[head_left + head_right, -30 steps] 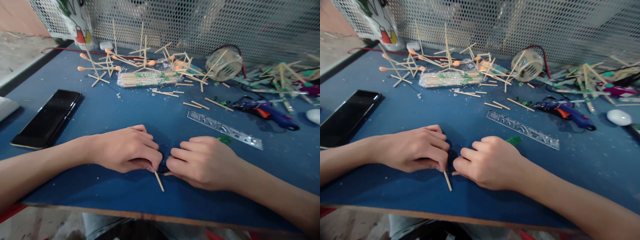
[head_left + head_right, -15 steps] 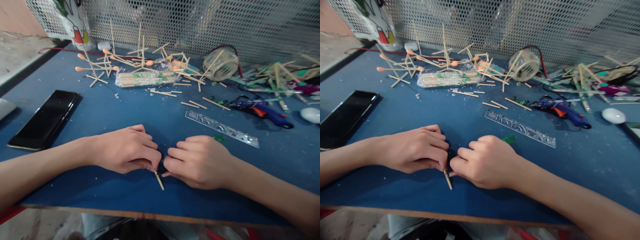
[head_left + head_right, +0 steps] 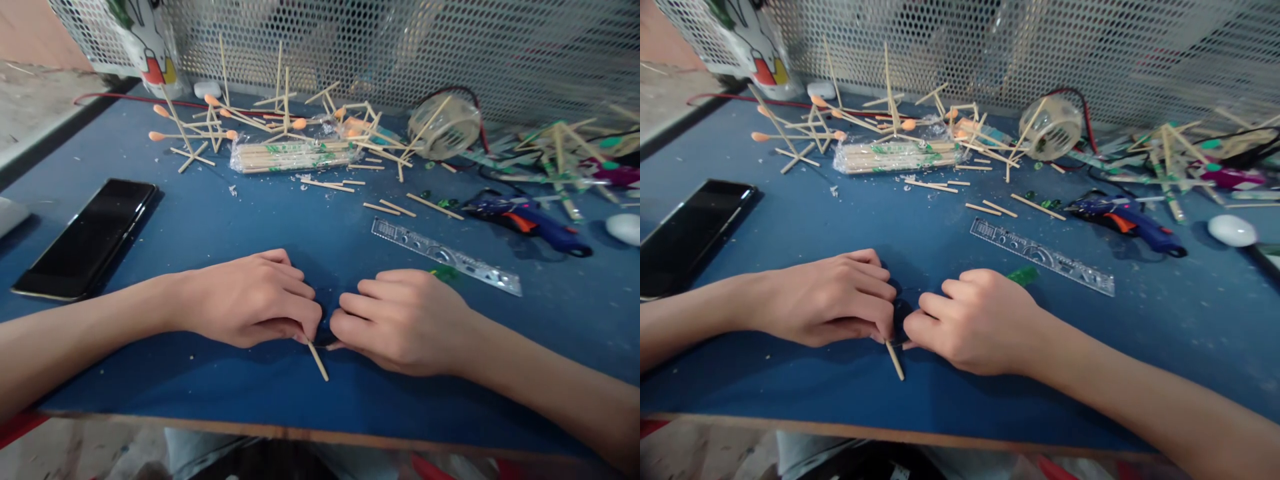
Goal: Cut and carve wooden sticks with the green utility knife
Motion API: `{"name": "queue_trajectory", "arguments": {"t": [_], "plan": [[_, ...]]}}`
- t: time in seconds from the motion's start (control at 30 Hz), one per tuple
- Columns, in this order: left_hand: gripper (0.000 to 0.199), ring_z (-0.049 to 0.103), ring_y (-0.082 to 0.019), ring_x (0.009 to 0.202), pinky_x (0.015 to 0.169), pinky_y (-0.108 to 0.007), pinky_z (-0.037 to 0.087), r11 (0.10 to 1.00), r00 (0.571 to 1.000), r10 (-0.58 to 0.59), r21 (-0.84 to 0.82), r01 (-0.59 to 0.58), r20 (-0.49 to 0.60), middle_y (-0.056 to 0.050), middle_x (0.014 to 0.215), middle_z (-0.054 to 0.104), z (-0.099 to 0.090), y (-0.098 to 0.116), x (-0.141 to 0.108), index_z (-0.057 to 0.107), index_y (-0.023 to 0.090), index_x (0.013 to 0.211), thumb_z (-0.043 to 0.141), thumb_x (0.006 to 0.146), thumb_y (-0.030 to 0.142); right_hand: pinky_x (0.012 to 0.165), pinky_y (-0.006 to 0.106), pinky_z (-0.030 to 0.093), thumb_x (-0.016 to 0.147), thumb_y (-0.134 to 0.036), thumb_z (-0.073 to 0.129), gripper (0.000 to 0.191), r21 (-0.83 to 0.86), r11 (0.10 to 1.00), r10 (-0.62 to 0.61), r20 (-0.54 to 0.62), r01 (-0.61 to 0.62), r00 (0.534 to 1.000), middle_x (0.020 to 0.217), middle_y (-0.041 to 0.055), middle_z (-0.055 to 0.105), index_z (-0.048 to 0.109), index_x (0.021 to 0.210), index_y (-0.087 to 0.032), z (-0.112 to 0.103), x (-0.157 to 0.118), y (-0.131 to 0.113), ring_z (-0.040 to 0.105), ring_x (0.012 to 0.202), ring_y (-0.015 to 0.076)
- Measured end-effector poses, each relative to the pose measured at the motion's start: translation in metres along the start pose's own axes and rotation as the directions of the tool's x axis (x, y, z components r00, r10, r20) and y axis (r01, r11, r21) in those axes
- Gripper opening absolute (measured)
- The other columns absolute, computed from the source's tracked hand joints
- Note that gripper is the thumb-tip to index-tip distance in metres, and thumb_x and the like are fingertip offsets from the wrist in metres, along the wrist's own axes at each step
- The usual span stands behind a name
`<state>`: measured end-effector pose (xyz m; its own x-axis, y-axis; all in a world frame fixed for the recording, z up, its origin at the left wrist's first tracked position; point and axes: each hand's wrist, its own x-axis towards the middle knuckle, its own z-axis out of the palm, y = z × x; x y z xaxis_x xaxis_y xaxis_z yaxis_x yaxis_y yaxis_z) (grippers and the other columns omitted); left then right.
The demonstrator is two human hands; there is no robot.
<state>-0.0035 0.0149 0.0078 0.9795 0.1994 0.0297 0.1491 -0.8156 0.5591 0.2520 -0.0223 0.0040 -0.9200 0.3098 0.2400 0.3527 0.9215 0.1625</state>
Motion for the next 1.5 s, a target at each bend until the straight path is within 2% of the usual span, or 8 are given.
{"name": "queue_trajectory", "arguments": {"t": [0.2,0.4,0.63,1.2,1.3,1.37,1.4,1.5], "plan": [[0.02,0.061,-0.017,0.083,0.081,-0.034,0.032,1.0,1.0,0.011,-0.002,-0.011,-0.006,0.0,0.085,0.069,0.0,0.0,0.001,0.065,0.025,0.097,0.048,0.107,0.025,0.054,0.034,0.021,0.102,-0.03,0.045,0.024,0.014,0.999,0.04,0.073,-0.041,0.997,0.064,-0.0054,0.054,0.051,0.079,-0.026,-0.003,-0.001,-0.006,0.044,0.053,0.0183],[0.015,0.063,-0.016,0.084,0.083,-0.034,0.034,1.0,1.0,0.006,-0.022,-0.006,-0.013,0.0,0.086,0.071,0.0,0.0,0.001,0.066,0.026,0.098,0.053,0.104,0.021,0.054,0.034,0.017,0.094,-0.023,0.051,0.016,-0.012,0.996,0.087,0.041,-0.086,0.995,0.062,-0.0046,0.054,0.052,0.078,-0.025,-0.001,0.0,-0.016,0.042,0.052,0.0181],[0.016,0.062,-0.016,0.082,0.082,-0.033,0.033,1.0,1.0,0.003,-0.021,-0.003,-0.007,0.001,0.086,0.069,0.0,0.0,0.0,0.067,0.026,0.097,0.053,0.104,0.023,0.056,0.034,0.018,0.105,-0.043,0.043,0.037,0.008,0.999,0.038,-0.029,-0.038,0.999,0.061,-0.0042,0.054,0.055,0.075,-0.024,0.004,0.0,-0.008,0.04,0.055,0.0164],[0.013,0.063,-0.016,0.084,0.083,-0.033,0.035,1.0,1.0,0.017,-0.017,-0.017,-0.014,0.0,0.086,0.07,-0.001,0.001,0.0,0.067,0.025,0.097,0.056,0.104,0.022,0.054,0.033,0.025,0.106,-0.046,0.037,0.043,0.056,0.998,0.0,-0.138,0.008,0.99,0.061,-0.0045,0.05,0.06,0.078,-0.023,0.007,-0.004,0.009,0.039,0.055,0.0156],[0.013,0.066,-0.014,0.088,0.087,-0.03,0.04,0.996,0.996,-0.021,-0.087,0.013,-0.092,-0.001,0.092,0.072,-0.001,0.0,0.0,0.066,0.022,0.099,0.055,0.103,0.018,0.054,0.033,0.027,0.107,-0.044,0.034,0.044,0.065,0.998,0.016,-0.187,-0.004,0.982,0.063,-0.0035,0.054,0.062,0.08,-0.022,0.008,-0.006,0.01,0.042,0.055,0.0154],[0.01,0.065,-0.012,0.083,0.079,-0.025,0.045,0.982,0.956,-0.134,-0.162,0.093,-0.263,-0.001,0.093,0.072,-0.003,-0.003,0.0,0.067,0.02,0.1,0.057,0.101,0.019,0.054,0.033,0.029,0.106,-0.044,0.036,0.043,0.072,0.997,0.019,-0.193,-0.005,0.981,0.066,-0.0027,0.059,0.063,0.082,-0.022,0.01,-0.007,0.011,0.046,0.056,0.0154],[0.009,0.063,-0.011,0.077,0.071,-0.024,0.045,0.968,0.902,-0.221,-0.198,0.156,-0.37,-0.002,0.091,0.071,-0.004,-0.005,0.0,0.068,0.02,0.1,0.059,0.101,0.022,0.054,0.033,0.029,0.106,-0.045,0.038,0.041,0.074,0.997,0.017,-0.179,-0.004,0.984,0.066,-0.0027,0.06,0.063,0.083,-0.022,0.01,-0.008,0.011,0.047,0.056,0.0154],[0.016,0.049,-0.009,0.06,0.053,-0.022,0.037,0.901,0.646,-0.434,-0.291,0.322,-0.628,0.0,0.077,0.065,-0.009,-0.011,-0.001,0.068,0.018,0.094,0.062,0.099,0.032,0.054,0.034,0.03,0.104,-0.046,0.044,0.037,0.079,0.997,0.009,-0.148,0.003,0.989,0.067,-0.0033,0.062,0.064,0.084,-0.022,0.012,-0.009,0.012,0.048,0.056,0.0153]]}}
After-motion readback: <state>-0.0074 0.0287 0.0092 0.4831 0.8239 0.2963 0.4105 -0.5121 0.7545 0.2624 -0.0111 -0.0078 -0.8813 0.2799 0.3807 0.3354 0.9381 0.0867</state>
